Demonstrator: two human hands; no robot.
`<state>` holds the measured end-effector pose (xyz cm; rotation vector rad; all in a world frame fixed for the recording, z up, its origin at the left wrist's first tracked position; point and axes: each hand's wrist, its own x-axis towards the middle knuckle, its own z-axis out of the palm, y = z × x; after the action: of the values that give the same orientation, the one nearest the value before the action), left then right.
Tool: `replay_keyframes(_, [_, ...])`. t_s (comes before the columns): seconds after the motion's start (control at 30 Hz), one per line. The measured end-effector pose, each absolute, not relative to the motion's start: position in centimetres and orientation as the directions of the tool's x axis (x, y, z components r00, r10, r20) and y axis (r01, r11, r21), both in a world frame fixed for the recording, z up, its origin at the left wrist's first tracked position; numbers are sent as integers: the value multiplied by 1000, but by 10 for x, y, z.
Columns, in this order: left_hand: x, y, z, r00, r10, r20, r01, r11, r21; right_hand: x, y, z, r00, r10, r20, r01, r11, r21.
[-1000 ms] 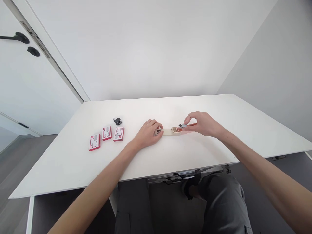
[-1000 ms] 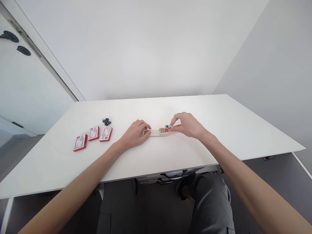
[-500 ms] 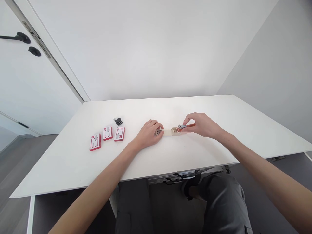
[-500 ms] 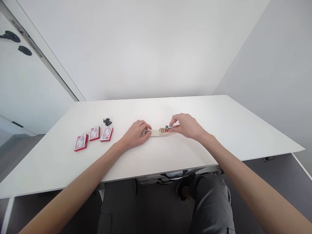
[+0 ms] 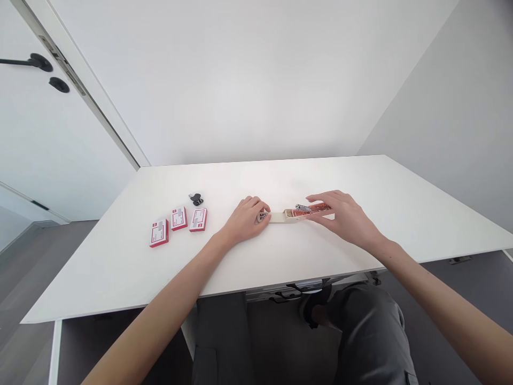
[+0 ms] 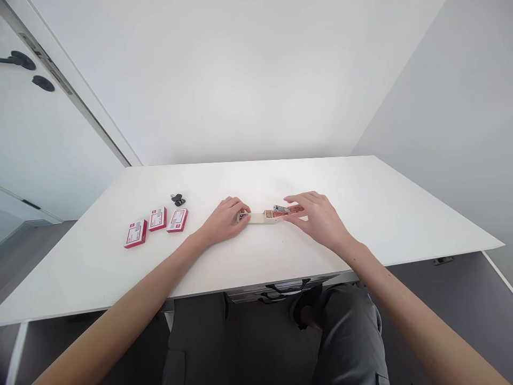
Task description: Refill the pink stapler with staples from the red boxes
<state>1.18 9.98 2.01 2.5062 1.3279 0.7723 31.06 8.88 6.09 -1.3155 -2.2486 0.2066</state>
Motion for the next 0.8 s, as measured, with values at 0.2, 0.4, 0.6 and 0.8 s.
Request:
replay_keyframes(0.2, [12,100,21,454,820,350,707,-570,418,335,83,53,-146,971,189,773,231,-590])
replay_keyframes(0.4, [9,102,20,474,817,328,668,-576,471,320,68,71,-116,980,159,536,197,-821])
replay_keyframes(0.6, [8,103,22,503,814,292,620,-575,534,288,73,83,-200,958,207,492,281,-824])
replay_keyframes(0.8, [6,103,25,534,809,247,594,-567,570,259,82,84,-282,935,216,578,345,-739])
